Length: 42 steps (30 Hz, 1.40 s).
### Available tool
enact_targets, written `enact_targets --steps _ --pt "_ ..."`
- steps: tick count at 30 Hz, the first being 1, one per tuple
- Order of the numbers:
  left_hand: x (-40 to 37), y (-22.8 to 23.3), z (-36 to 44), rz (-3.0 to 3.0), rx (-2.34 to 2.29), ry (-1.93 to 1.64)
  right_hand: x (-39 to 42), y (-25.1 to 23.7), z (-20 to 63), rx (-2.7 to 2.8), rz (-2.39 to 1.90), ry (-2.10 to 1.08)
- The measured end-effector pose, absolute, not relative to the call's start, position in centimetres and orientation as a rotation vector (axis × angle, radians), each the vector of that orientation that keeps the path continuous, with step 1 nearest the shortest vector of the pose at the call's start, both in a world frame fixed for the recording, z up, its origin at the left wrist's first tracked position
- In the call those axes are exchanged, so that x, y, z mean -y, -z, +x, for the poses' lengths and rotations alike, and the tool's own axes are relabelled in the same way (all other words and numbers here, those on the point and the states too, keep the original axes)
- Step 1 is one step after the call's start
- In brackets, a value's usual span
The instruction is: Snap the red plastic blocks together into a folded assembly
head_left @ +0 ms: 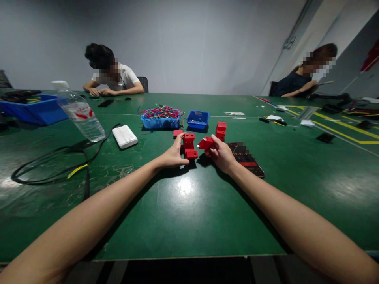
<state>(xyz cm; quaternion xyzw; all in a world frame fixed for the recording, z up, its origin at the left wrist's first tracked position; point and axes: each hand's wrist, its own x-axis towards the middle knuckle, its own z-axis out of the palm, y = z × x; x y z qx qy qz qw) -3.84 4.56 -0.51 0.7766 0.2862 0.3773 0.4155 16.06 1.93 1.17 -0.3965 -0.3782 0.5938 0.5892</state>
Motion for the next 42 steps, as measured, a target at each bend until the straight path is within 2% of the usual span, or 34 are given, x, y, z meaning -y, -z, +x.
enact_targets --steps 7,13,25,38,42 --pt "-4.0 0.2 -3.7 1.947 -0.713 -0.924 -1.9 -1.7 16.0 0.734 -0.913 -1.482" --pt "-3.9 0.3 -3.6 1.97 -0.712 -0.919 -1.9 -1.6 15.8 0.711 -0.931 -1.446" --pt "-4.4 0.9 -3.7 2.101 -0.696 -0.956 -2.5 -0.1 16.3 0.947 -0.859 -1.412" --pt "-4.2 0.5 -3.8 2.157 -0.769 -0.923 -2.3 -0.4 16.1 0.882 -0.814 -1.401" --pt "-4.1 0.5 -3.8 2.137 -0.755 -0.923 -2.2 -0.9 16.1 0.819 -0.831 -1.483"
